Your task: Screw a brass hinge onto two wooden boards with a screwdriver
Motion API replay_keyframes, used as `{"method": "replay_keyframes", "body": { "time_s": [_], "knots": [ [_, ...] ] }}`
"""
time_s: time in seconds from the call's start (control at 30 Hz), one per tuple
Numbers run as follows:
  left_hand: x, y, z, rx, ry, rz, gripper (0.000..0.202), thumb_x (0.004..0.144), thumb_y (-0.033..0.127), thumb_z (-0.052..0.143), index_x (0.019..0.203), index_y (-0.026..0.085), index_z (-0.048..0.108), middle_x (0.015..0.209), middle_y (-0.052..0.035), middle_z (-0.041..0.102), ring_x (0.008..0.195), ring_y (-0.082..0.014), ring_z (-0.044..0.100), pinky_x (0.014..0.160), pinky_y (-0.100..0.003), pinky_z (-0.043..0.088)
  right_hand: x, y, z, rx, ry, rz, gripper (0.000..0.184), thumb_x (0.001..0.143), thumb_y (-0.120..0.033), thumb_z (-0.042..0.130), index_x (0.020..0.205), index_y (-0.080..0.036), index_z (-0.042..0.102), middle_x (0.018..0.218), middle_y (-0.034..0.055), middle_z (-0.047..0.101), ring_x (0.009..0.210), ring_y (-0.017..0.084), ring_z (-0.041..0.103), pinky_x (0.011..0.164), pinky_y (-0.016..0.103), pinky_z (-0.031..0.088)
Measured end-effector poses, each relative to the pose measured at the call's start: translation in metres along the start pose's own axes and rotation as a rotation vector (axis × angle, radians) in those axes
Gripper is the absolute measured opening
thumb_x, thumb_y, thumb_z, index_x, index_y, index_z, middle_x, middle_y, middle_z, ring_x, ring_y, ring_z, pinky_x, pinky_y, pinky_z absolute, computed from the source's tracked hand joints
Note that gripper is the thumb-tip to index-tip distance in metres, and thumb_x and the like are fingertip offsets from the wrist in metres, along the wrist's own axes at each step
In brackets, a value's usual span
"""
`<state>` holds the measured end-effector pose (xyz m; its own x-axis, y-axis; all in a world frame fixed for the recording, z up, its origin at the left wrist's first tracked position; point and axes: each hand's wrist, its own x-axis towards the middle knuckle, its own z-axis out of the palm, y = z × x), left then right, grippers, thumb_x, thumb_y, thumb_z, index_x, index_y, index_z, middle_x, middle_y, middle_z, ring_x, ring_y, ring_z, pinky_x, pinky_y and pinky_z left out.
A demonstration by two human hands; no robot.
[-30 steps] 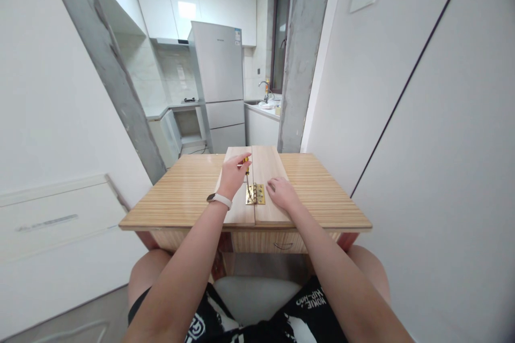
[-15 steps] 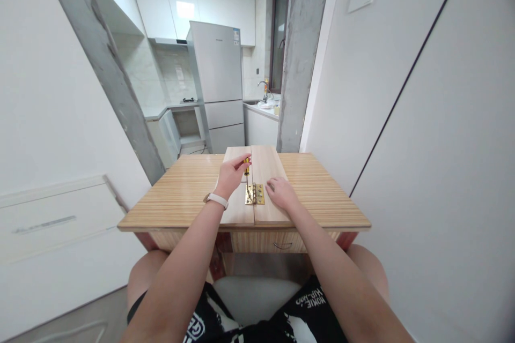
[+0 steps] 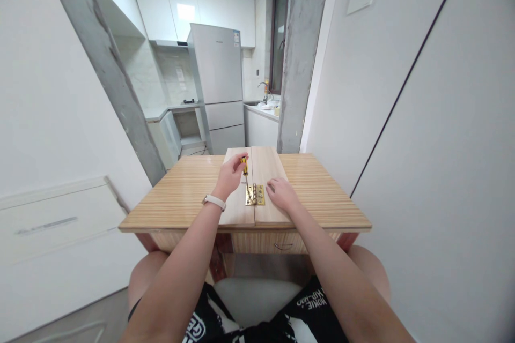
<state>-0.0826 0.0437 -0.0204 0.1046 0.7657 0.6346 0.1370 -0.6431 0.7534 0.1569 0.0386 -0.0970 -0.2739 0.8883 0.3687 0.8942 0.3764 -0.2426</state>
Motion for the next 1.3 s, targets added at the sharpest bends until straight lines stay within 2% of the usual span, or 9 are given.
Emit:
{"method": "replay_keyframes", "body": {
  "time_s": [0.1,0.2,0.37,0.6,0.8,0.9,1.03,1.17,1.3],
  "knots": [
    [0.0,-0.001,0.001,-0.104,-0.067,-0.024,0.033,0.1,0.026,0.064,0.132,0.019,0.068,0.129,-0.0136,0.075,0.123,-0.0247,0.074,0.106,-0.043,0.059,0.0,0.0,0.0,-0.004,-0.008,0.003,0.029,0.109,-0.038,0.052,0.115,-0.023,0.076,0.124,0.0102,0.074,0.122,0.024,0.061,0.11,0.034,0.041],
    [0.0,-0.001,0.001,-0.107,-0.02,-0.063,0.04,0.098,0.026,0.066,0.137,0.02,0.068,0.123,-0.0123,0.077,0.113,-0.0241,0.077,0.1,-0.043,0.063,0.001,0.001,0.001,0.0,-0.004,0.0,0.028,0.109,-0.038,0.052,0.115,-0.023,0.076,0.124,0.0101,0.074,0.122,0.024,0.061,0.11,0.034,0.041],
    [-0.001,0.001,0.003,0.07,0.068,-0.045,0.034,0.095,0.029,0.072,0.128,0.024,0.079,0.119,-0.0092,0.08,0.107,-0.0236,0.077,0.099,-0.041,0.064,0.001,0.001,0.002,0.004,-0.017,0.015,0.03,0.109,-0.039,0.051,0.116,-0.023,0.076,0.125,0.0103,0.074,0.123,0.024,0.06,0.11,0.035,0.04],
    [-0.001,0.01,0.009,0.236,0.158,0.04,0.029,0.092,0.03,0.077,0.12,0.025,0.081,0.103,-0.0064,0.073,0.082,-0.0159,0.07,0.078,-0.031,0.065,0.0,-0.001,-0.001,-0.004,-0.009,0.01,0.029,0.109,-0.038,0.052,0.114,-0.023,0.076,0.124,0.0102,0.074,0.122,0.024,0.061,0.109,0.035,0.041],
    [-0.003,0.006,0.009,0.072,0.012,0.027,0.036,0.101,0.026,0.063,0.137,0.023,0.072,0.135,-0.0125,0.073,0.127,-0.0254,0.07,0.108,-0.042,0.059,0.0,-0.001,-0.002,-0.013,-0.021,0.003,0.031,0.109,-0.038,0.05,0.117,-0.023,0.076,0.125,0.0111,0.074,0.124,0.024,0.061,0.11,0.035,0.041],
    [-0.002,0.002,0.007,-0.004,-0.048,-0.004,0.037,0.102,0.025,0.061,0.137,0.021,0.07,0.13,-0.0129,0.076,0.127,-0.0249,0.072,0.114,-0.045,0.055,0.0,0.0,-0.001,-0.008,-0.017,0.005,0.031,0.109,-0.038,0.051,0.118,-0.023,0.076,0.126,0.0111,0.074,0.124,0.025,0.06,0.111,0.035,0.041],
    [-0.001,0.001,0.006,-0.041,0.004,-0.026,0.034,0.098,0.028,0.066,0.13,0.02,0.072,0.119,-0.0114,0.079,0.111,-0.0233,0.077,0.102,-0.042,0.061,0.0,0.0,0.0,-0.009,-0.016,0.005,0.031,0.109,-0.038,0.05,0.117,-0.023,0.076,0.125,0.0109,0.074,0.123,0.025,0.06,0.11,0.035,0.041],
    [-0.002,0.006,0.008,0.063,0.108,-0.032,0.033,0.094,0.029,0.072,0.126,0.022,0.074,0.11,-0.0089,0.078,0.099,-0.0207,0.076,0.085,-0.034,0.064,0.0,-0.001,-0.001,-0.01,-0.02,0.007,0.031,0.11,-0.039,0.05,0.118,-0.023,0.075,0.126,0.011,0.074,0.124,0.024,0.06,0.11,0.035,0.04],
    [-0.002,0.011,0.011,0.153,0.121,-0.024,0.028,0.092,0.028,0.074,0.12,0.024,0.075,0.103,-0.006,0.076,0.087,-0.0178,0.072,0.075,-0.03,0.062,0.0,-0.002,-0.002,-0.011,-0.02,0.015,0.031,0.11,-0.039,0.05,0.118,-0.023,0.075,0.126,0.0108,0.074,0.124,0.025,0.06,0.109,0.035,0.04]
  ]
}}
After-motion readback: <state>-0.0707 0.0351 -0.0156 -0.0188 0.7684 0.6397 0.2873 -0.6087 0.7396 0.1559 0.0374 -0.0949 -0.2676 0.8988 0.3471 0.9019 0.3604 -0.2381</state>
